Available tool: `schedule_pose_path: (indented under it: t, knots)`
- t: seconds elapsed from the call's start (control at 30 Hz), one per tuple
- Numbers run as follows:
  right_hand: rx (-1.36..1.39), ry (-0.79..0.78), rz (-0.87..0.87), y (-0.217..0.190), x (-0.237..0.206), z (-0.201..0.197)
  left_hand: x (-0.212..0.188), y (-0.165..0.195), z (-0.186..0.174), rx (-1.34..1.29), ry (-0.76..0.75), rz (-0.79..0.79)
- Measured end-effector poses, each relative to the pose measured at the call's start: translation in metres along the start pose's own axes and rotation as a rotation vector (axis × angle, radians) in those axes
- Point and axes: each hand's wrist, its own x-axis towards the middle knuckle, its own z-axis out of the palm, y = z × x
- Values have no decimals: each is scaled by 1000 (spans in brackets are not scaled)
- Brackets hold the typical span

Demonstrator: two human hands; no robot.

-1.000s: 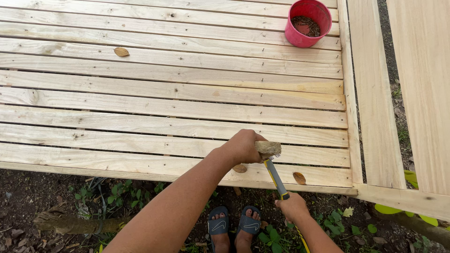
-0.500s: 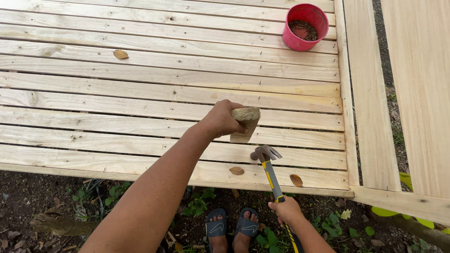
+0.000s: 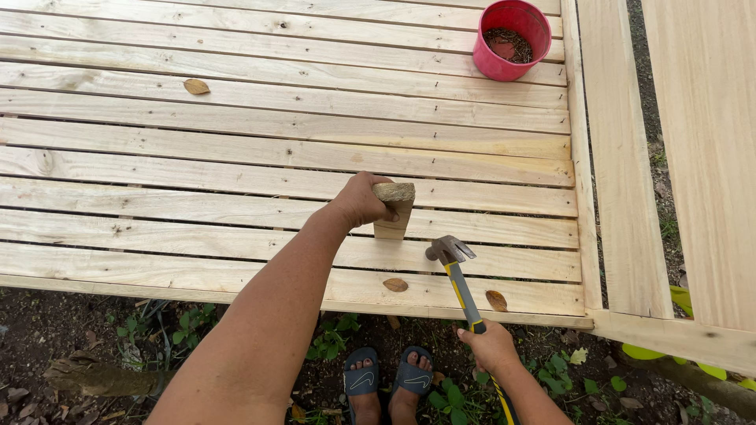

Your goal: The person hammers nails into a small wooden block placed on a wooden slatted surface. They repeatedly strike the block with a hammer while holding it steady with the other hand. The block is repositioned several times during the process.

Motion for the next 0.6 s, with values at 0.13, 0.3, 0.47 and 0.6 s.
schedule_pose_path:
  t: [0.13, 0.3, 0.47, 0.6]
  knots:
    - [48, 183, -169, -19, 7, -7, 11, -2, 1, -31, -11, 32]
    - [78, 295, -373, -39, 23, -15, 21, -4, -1, -29, -30, 55]
    - [-196, 267, -312, -41, 37, -5, 26, -7, 2, -40, -23, 66]
    - [-202, 256, -214, -40, 44, 1, 27, -7, 3, -14, 6, 36]
